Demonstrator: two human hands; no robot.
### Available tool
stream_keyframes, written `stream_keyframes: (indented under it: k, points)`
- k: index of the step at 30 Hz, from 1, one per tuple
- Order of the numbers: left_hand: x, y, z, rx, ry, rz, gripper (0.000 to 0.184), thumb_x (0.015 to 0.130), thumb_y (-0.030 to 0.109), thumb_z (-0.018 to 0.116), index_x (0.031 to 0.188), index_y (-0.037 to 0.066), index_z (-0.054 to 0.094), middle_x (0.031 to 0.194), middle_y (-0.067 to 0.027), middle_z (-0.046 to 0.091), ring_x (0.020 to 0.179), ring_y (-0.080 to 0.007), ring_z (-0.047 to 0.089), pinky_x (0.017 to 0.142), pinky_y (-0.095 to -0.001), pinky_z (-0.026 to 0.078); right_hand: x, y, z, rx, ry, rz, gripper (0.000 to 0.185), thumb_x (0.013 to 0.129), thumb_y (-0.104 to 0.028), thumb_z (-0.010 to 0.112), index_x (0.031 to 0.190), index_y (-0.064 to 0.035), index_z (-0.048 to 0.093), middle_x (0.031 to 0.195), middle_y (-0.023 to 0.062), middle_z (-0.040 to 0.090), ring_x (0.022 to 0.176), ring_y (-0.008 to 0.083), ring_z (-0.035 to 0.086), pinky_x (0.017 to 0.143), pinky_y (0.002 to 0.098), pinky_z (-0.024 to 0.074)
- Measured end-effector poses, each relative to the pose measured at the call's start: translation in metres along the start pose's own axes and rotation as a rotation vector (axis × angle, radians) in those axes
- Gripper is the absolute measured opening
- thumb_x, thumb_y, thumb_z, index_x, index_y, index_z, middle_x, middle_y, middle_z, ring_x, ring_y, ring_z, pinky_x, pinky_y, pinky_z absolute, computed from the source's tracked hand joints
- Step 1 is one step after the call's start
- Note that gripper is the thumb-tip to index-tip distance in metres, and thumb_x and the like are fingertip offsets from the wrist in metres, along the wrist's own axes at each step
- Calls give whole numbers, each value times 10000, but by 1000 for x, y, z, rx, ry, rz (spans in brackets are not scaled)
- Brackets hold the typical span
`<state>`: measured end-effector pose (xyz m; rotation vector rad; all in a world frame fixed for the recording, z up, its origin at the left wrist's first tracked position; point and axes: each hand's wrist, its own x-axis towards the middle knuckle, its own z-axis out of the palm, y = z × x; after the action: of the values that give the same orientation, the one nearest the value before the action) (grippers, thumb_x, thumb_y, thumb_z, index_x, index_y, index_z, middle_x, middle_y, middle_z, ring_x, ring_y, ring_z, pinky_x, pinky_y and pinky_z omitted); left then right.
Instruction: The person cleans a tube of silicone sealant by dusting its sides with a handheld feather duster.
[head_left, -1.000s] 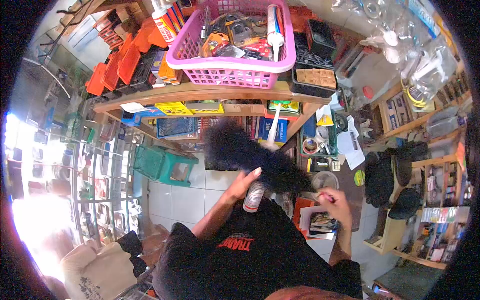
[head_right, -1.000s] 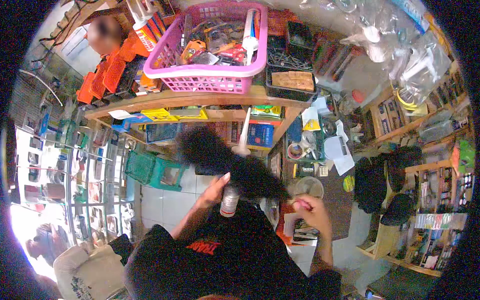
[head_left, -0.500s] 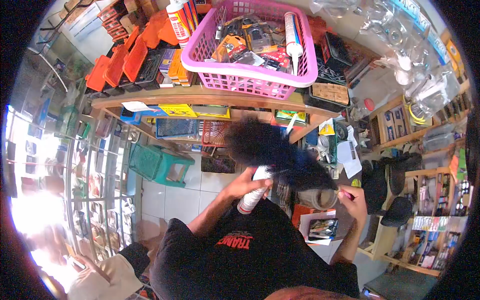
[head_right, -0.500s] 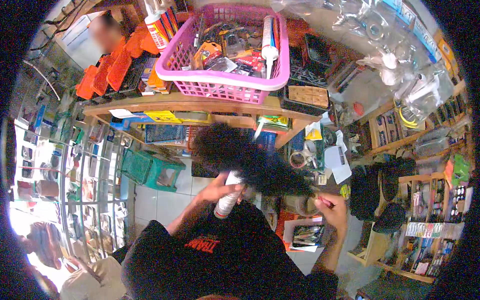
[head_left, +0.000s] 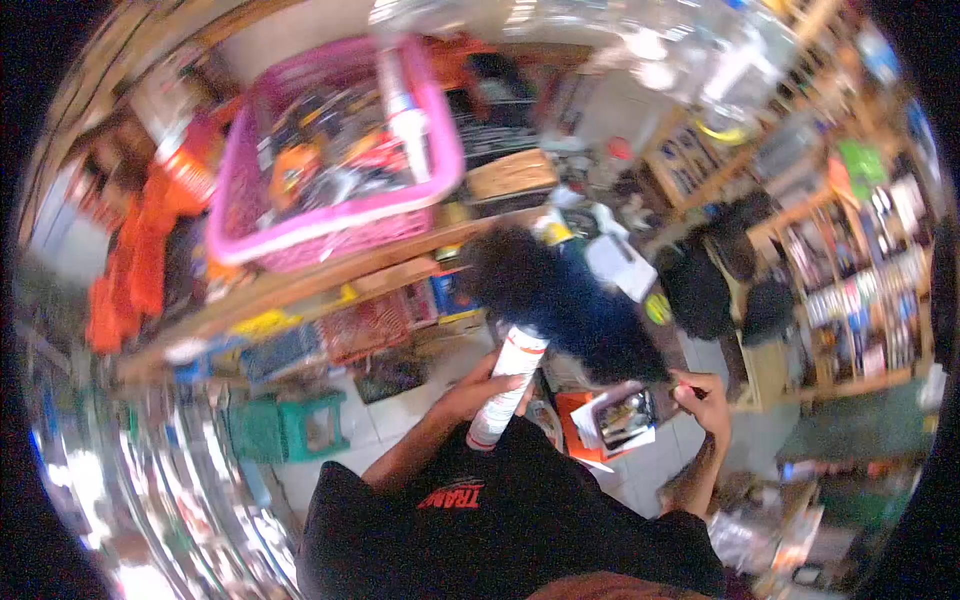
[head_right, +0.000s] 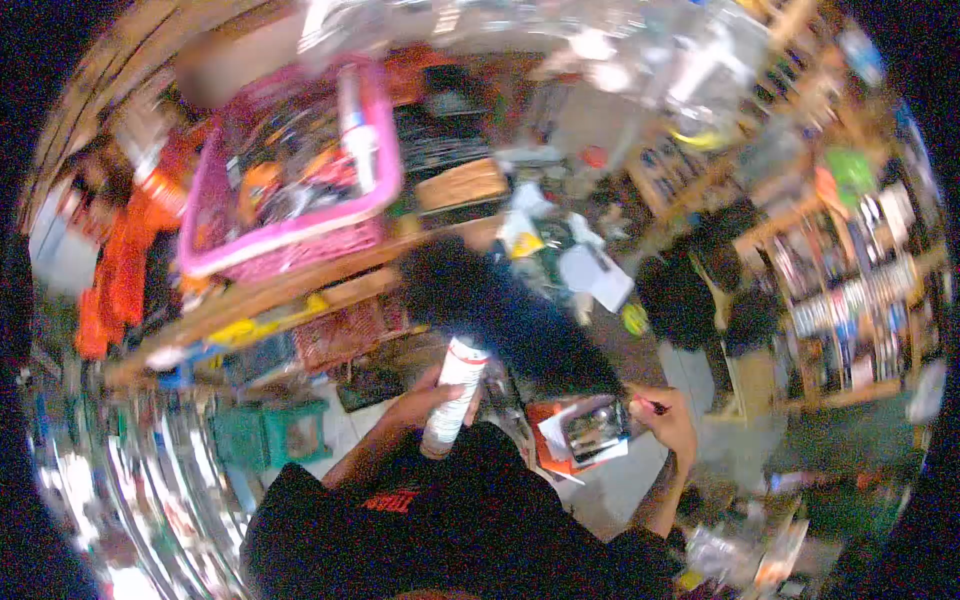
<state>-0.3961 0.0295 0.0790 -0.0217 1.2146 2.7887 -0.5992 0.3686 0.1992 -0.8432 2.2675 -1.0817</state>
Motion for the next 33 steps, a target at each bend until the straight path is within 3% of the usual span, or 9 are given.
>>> stream_keyframes:
  k: [2,6,13,18,22,25,26,30,33]
  points:
    - [18,13,11,56,-69,-218,374,907,235,606,1180,37,446,839,-97,612,662,-174,612,603,-307,504,-34,4,-15,34,88,34,409,824,-185,722,1205,-55,649,697,-9,599,589,51,482,524,231,390]
    - [68,-12,37,-9,-244,-107,371,908,262,572,1179,45,438,823,-116,608,717,-205,613,663,-334,512,-88,1,-23,177,335,85,384,842,-142,687,1215,-61,642,702,-8,556,546,54,448,484,222,368]
    - [110,-32,82,-187,-407,-280,476,912,437,510,1089,-5,530,800,-133,623,688,-209,623,636,-331,521,-159,17,-32,110,581,170,309,849,-137,677,1138,-27,677,741,12,598,541,47,466,459,218,360]
    - [125,-35,97,-252,-555,-299,581,925,513,440,1163,-13,510,1008,-186,651,703,-180,624,633,-293,526,-170,26,-42,146,586,160,267,837,-106,684,1091,-22,697,721,2,586,533,37,457,440,211,338]
    - [117,-45,93,-195,-303,-345,592,950,531,391,1182,3,522,920,-134,646,743,-170,625,636,-279,518,-154,24,-45,220,635,191,236,840,-94,685,1058,-7,704,696,-11,570,522,35,446,435,213,331]
    - [125,-51,76,-234,-361,-301,563,982,499,338,1143,-5,529,918,-119,617,805,-220,614,680,-367,525,-149,25,-49,274,565,224,237,846,-104,680,1060,-3,701,708,-14,575,543,34,454,444,212,336]
    - [126,-59,64,-251,-359,-306,606,984,542,327,1218,15,510,929,-109,642,762,-162,625,637,-283,524,-147,26,-52,226,550,196,240,847,-111,682,1061,-4,701,710,-14,578,551,35,457,447,212,338]
    - [123,-33,73,-137,-178,-302,587,985,517,365,1284,23,472,1043,-124,642,820,-182,649,721,-330,556,-128,30,-55,223,628,166,262,841,-144,696,1067,-11,702,718,-10,597,576,41,472,456,211,343]
    - [122,-34,68,-169,-150,-256,565,994,489,366,1287,17,472,1069,-149,647,847,-210,663,757,-354,556,-122,22,-63,201,470,231,277,835,-162,707,1075,-24,704,720,-9,605,570,45,471,457,213,346]
